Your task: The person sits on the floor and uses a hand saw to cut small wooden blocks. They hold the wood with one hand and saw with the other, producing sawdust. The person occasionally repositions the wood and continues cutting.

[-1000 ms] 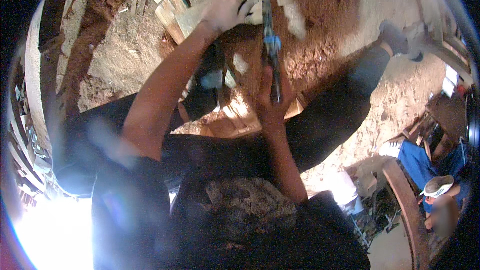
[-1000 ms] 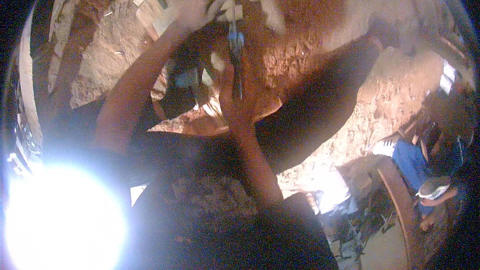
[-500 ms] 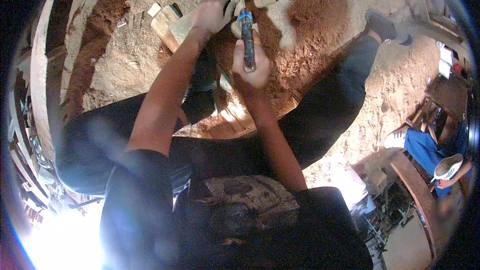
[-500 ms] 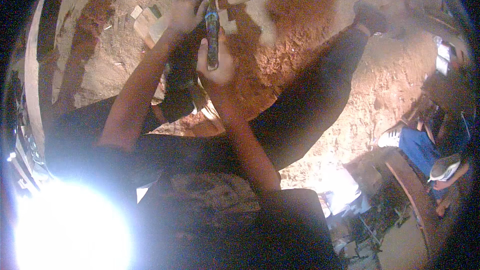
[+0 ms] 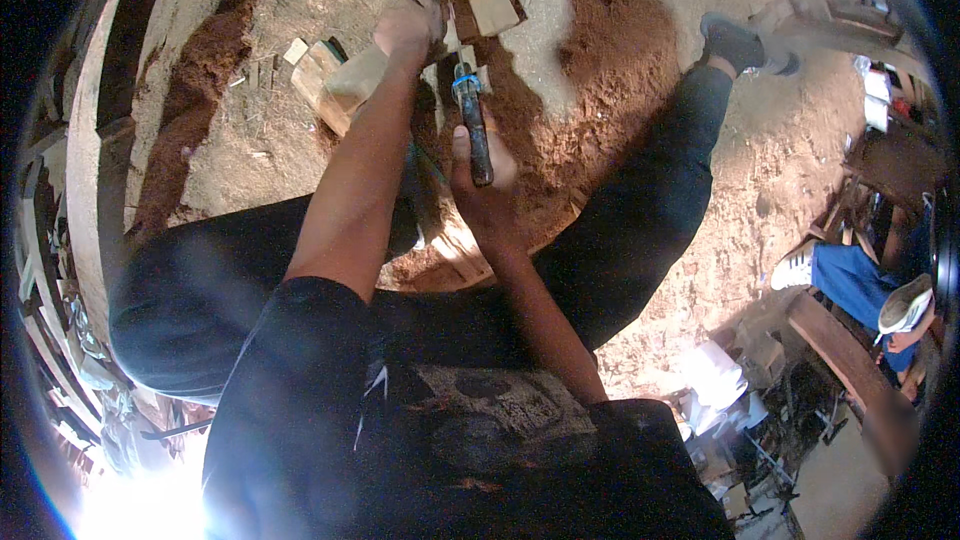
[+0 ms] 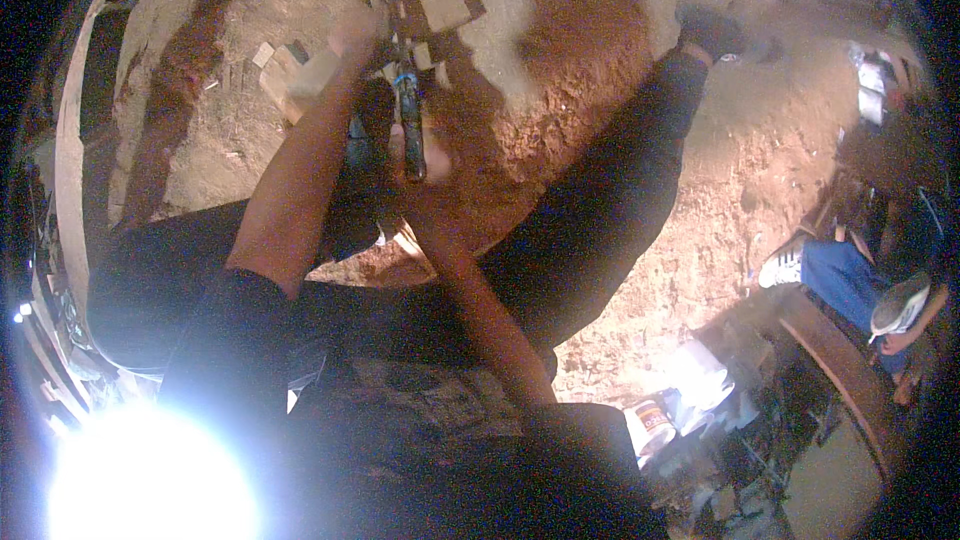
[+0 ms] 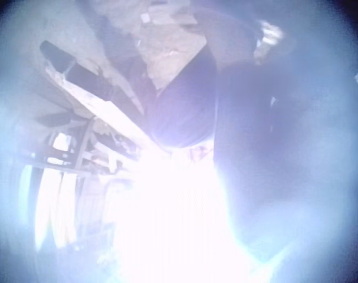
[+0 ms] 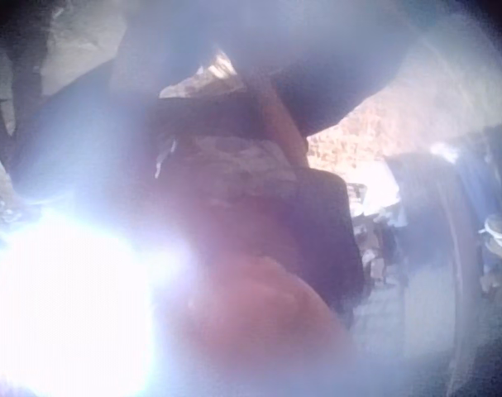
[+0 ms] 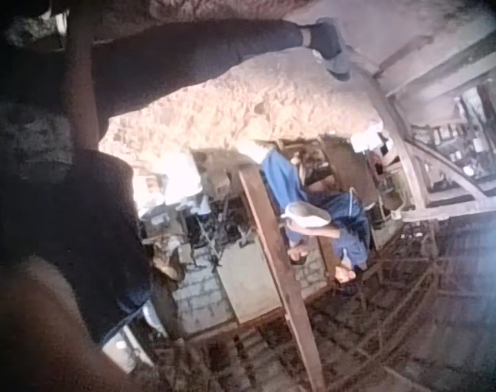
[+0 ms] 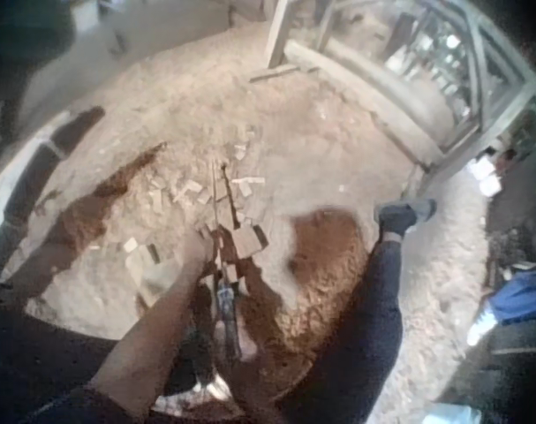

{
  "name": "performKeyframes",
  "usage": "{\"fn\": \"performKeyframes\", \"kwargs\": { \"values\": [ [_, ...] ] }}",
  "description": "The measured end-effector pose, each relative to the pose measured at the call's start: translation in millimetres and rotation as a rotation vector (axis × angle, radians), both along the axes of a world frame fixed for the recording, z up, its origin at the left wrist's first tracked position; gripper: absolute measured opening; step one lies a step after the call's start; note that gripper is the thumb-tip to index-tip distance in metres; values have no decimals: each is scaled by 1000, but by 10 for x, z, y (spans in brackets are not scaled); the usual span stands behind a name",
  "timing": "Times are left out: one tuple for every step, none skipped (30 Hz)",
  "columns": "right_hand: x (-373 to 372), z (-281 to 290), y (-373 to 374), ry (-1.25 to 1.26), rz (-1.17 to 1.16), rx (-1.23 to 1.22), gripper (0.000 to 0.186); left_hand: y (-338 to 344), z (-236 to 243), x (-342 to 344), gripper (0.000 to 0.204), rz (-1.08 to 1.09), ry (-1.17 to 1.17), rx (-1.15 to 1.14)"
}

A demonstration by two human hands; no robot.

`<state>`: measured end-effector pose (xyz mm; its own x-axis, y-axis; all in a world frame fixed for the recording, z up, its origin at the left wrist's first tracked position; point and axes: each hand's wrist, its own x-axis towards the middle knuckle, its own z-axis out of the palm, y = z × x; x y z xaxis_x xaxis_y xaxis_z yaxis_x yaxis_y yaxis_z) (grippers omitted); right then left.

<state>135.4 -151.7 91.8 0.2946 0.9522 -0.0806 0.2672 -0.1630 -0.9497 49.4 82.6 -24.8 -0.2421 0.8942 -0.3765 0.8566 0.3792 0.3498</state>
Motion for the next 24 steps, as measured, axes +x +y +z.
{"fn": "performKeyframes", "kwargs": {
  "values": [
    [-5, 83, -1, -46, -30, -31, 31, -62, 155, 57, 65, 4, -7, -57],
    [-12, 76, -11, -31, -35, -34, 31, -51, 227, 66, 65, 5, -22, -54],
    [-17, 63, -17, -15, -39, -38, 30, -42, 296, 79, 65, 6, -37, -52],
    [-18, 50, -16, 1, -46, -42, 29, -38, 285, 76, 65, 5, -51, -50],
    [0, 25, -20, -2, -55, -60, 29, -54, 259, 69, 65, 16, -59, -39],
    [34, -8, -31, -8, -65, -79, 30, -76, 233, 72, 65, 25, -68, -29],
    [52, -31, -37, -15, -77, -95, 30, -92, 184, 79, 65, 33, -79, -16],
    [4, 3, -17, 0, -72, -122, 31, -60, 8, -6, 66, -13, -31, -10],
    [-95, 85, 18, 29, -49, -146, 33, 4, -253, -211, 66, -43, 32, -2],
    [-89, 116, 21, 32, -56, -178, 35, -10, -251, -160, 66, -49, 47, -2],
    [-88, 74, 7, 9, -74, -132, 36, -28, -248, -119, 66, -53, 64, -3],
    [-91, 4, -12, -14, -93, -87, 37, -65, -253, -36, 65, -5, 62, -2],
    [-98, -9, -4, -37, -91, -67, 38, -73, -197, 17, 65, 51, 62, 5],
    [-107, -19, 8, -58, -88, -47, 39, -50, -265, 47, 64, 67, 75, 80],
    [-115, -14, 6, -80, -74, -61, 40, -11, -328, 76, 63, 83, 90, 154],
    [-105, -8, -22, -103, -65, -86, 40, -28, -372, 115, 62, 92, 103, 218],
    [-102, -21, -31, -93, -66, -69, 41, -36, -407, 112, 60, 94, 114, 187],
    [-105, -44, -24, -81, -67, -52, 41, -29, -436, 86, 59, 96, 125, 156],
    [-95, -7, 12, -52, -68, -68, 42, 1, -438, 79, 57, 96, 133, 132],
    [-99, 36, 48, -18, -65, -85, 42, 9, -440, 53, 56, 89, 144, 128],
    [-98, 110, 59, 38, -59, -142, 42, 8, -440, 14, 55, 81, 156, 125],
    [-84, 119, 18, 22, -53, -138, 42, -26, -400, 23, 54, 92, 150, 108],
    [-72, 124, -10, 3, -50, -129, 42, -41, -327, 49, 53, 99, 140, 95],
    [-59, -42, -139, -84, -48, -52, 41, -38, -254, 94, 52, 123, 116, 79]
  ]
}}
